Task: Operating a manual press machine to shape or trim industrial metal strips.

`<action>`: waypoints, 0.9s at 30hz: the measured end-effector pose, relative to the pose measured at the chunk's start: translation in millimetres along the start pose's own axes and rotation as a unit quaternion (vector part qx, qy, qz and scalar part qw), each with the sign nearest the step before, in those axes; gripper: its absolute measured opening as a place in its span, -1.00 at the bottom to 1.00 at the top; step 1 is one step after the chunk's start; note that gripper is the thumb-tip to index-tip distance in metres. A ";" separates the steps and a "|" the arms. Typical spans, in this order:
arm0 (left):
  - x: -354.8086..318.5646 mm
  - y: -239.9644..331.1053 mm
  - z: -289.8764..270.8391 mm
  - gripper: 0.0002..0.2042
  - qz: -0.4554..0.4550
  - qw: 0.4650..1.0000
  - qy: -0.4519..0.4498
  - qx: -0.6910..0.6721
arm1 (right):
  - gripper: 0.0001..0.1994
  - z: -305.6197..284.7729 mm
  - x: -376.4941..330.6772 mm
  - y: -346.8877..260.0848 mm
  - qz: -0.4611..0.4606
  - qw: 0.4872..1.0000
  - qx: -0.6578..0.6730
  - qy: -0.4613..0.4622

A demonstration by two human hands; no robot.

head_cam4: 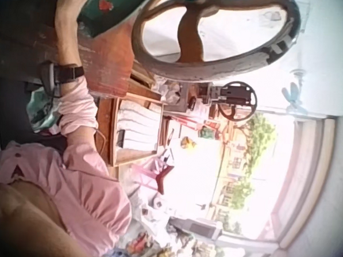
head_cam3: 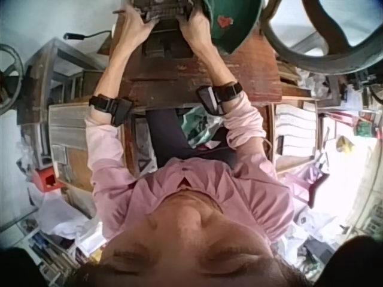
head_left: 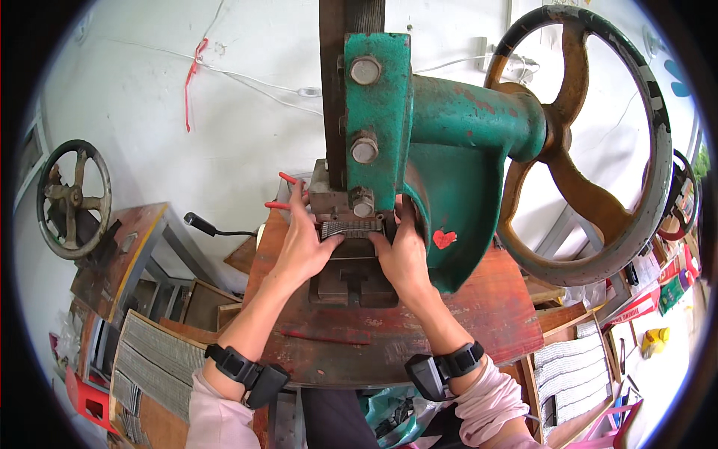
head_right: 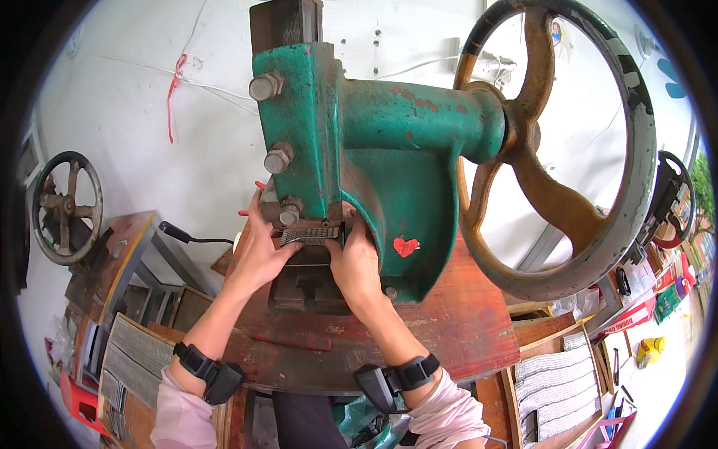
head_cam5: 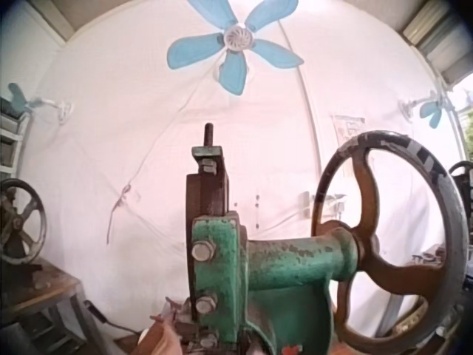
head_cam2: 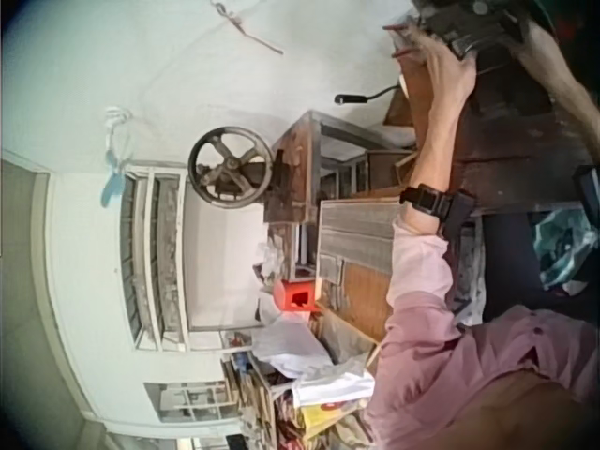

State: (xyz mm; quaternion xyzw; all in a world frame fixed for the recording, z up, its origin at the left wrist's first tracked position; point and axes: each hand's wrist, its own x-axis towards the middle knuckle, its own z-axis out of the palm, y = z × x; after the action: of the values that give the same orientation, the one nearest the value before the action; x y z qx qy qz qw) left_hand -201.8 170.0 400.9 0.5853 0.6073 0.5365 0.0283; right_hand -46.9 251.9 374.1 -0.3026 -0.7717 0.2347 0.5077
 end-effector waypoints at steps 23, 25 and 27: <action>-34.9 23.9 -25.1 -0.62 -0.021 0.984 -0.045 0.174 | -0.37 -11.2 -5.3 -7.4 -0.010 1.000 -0.016 0.022; -22.7 9.8 -18.0 -0.56 -0.070 0.982 -0.043 0.172 | -0.40 -24.7 -18.5 -16.4 0.006 1.000 0.008 0.002; -15.5 -10.2 -10.6 -0.48 -0.051 0.987 -0.013 0.152 | -0.48 -62.4 -33.8 -36.4 -0.093 0.994 0.033 -0.042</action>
State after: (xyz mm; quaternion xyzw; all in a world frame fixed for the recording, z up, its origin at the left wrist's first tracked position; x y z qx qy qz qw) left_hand -210.9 154.6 389.2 0.5579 0.7104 0.4282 -0.0265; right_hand 12.8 205.7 400.2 -0.2023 -0.8089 0.2245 0.5044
